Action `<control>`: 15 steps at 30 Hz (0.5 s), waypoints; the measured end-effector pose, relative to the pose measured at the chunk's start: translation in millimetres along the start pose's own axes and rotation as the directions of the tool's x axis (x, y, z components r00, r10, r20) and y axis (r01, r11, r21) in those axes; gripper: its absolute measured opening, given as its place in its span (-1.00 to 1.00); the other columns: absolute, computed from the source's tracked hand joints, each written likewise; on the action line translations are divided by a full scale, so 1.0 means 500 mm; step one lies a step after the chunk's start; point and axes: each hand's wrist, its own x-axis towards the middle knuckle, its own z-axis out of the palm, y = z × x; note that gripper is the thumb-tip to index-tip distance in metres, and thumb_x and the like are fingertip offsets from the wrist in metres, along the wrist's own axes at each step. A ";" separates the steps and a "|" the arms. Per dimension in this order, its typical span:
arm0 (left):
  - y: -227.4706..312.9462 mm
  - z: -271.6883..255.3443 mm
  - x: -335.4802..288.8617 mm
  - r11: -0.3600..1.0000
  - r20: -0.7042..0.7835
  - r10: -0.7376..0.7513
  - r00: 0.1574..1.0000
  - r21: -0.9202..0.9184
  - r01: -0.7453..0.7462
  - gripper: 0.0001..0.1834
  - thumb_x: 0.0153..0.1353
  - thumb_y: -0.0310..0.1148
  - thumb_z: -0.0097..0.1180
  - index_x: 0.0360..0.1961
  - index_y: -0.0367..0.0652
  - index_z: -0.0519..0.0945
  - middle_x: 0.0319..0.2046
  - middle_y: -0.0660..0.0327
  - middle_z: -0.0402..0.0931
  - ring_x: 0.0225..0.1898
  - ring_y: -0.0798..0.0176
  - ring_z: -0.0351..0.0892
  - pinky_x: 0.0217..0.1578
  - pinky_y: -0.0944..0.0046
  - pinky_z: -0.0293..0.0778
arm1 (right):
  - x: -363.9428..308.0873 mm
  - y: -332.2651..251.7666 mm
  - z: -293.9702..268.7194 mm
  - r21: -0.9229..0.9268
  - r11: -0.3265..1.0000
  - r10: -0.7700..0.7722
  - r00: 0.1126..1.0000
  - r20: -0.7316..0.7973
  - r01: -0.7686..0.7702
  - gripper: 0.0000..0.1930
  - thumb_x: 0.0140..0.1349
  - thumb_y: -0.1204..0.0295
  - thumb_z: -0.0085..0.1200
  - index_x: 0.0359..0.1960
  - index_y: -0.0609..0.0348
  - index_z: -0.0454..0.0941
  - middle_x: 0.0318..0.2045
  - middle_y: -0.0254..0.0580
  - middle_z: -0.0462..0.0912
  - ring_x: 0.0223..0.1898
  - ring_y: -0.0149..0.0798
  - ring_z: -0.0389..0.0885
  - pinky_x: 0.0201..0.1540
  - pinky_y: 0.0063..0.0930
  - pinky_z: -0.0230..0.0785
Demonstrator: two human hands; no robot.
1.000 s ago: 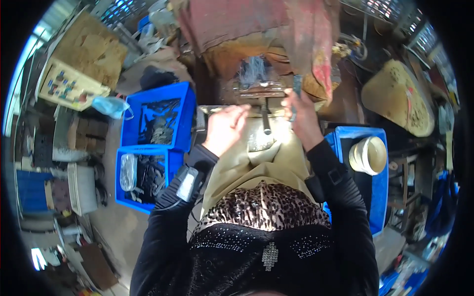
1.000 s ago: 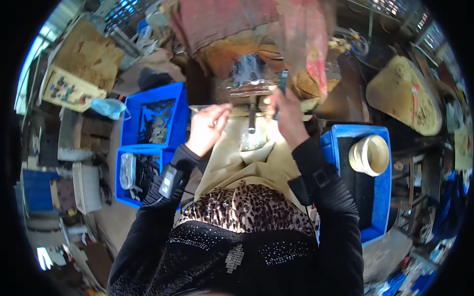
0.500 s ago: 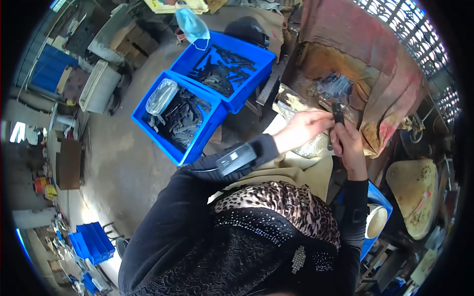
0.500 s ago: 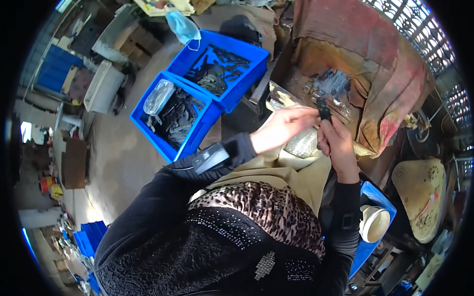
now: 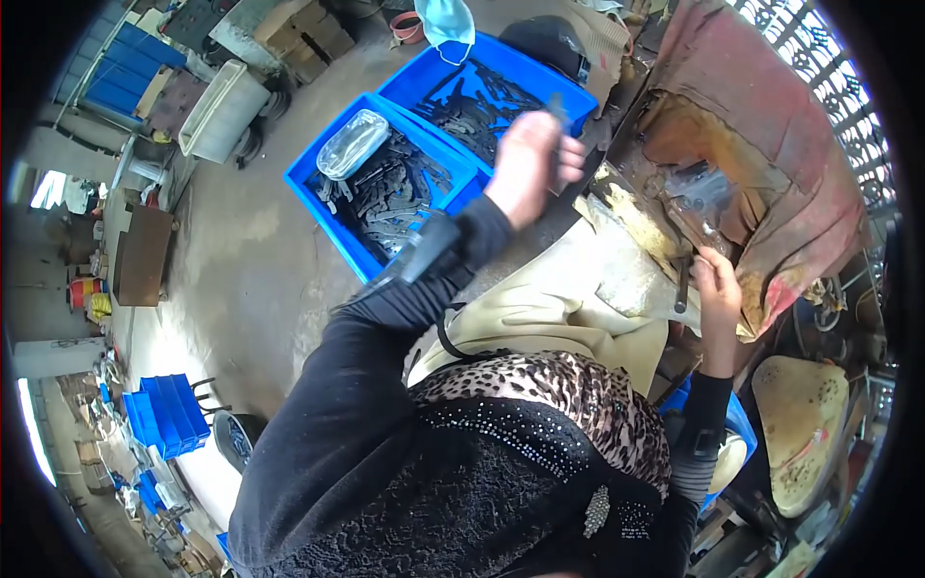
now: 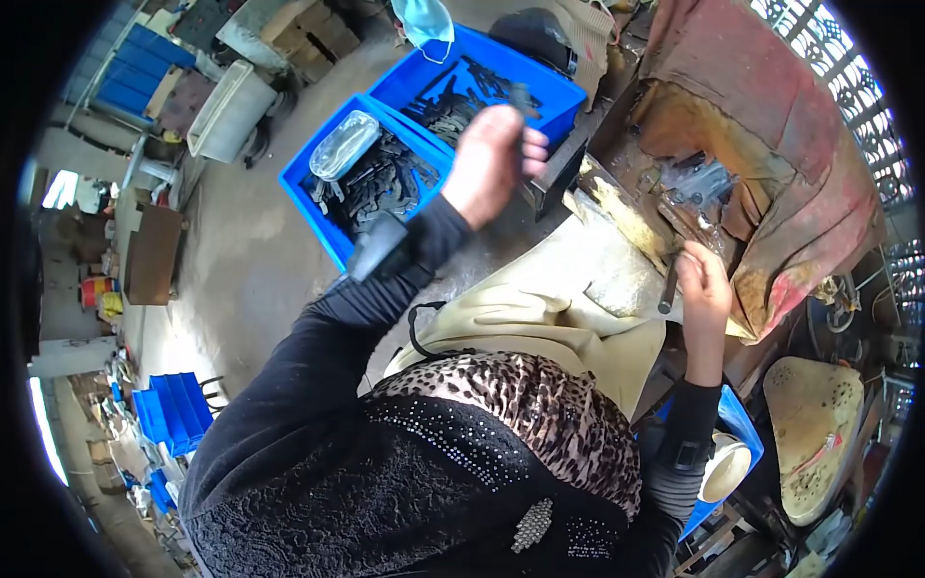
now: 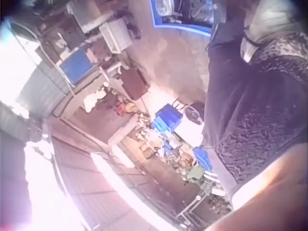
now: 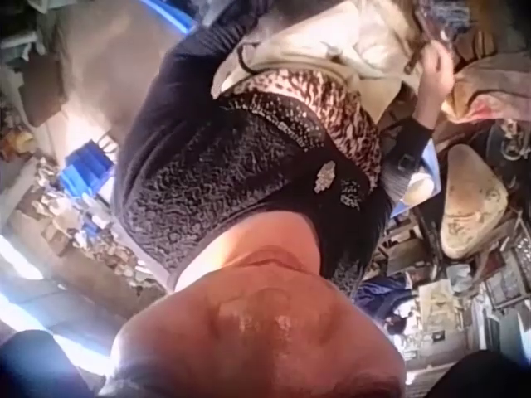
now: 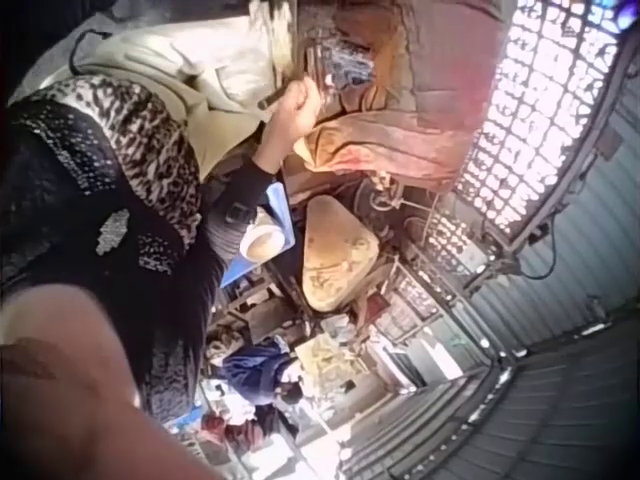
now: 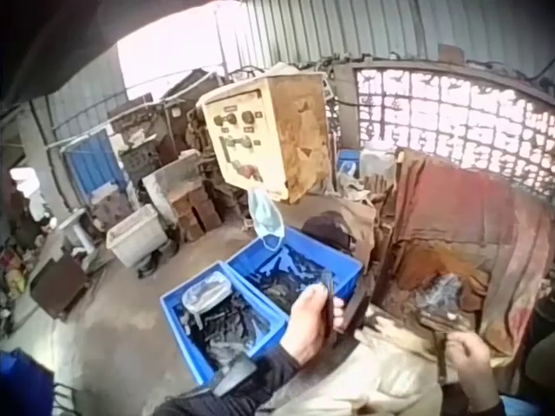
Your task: The person picks up metal pieces from a blue bin, holds them against a grinding wheel, and places them into another blue bin. They then pick up a pair of glasses to inspect them before returning to grinding more metal pieces.
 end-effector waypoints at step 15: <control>0.060 -0.438 0.063 0.834 -0.402 0.062 0.914 0.524 0.174 -0.63 0.12 -0.58 0.15 -0.01 -0.22 0.48 -0.41 0.16 0.53 -0.52 0.33 0.54 -0.58 0.35 0.47 | -0.022 0.070 -0.012 -0.025 0.979 0.197 0.969 -0.152 -0.203 -0.78 0.36 0.40 0.00 -0.04 0.20 0.55 -0.34 -0.43 0.56 -0.37 -0.56 0.46 -0.29 -0.67 0.32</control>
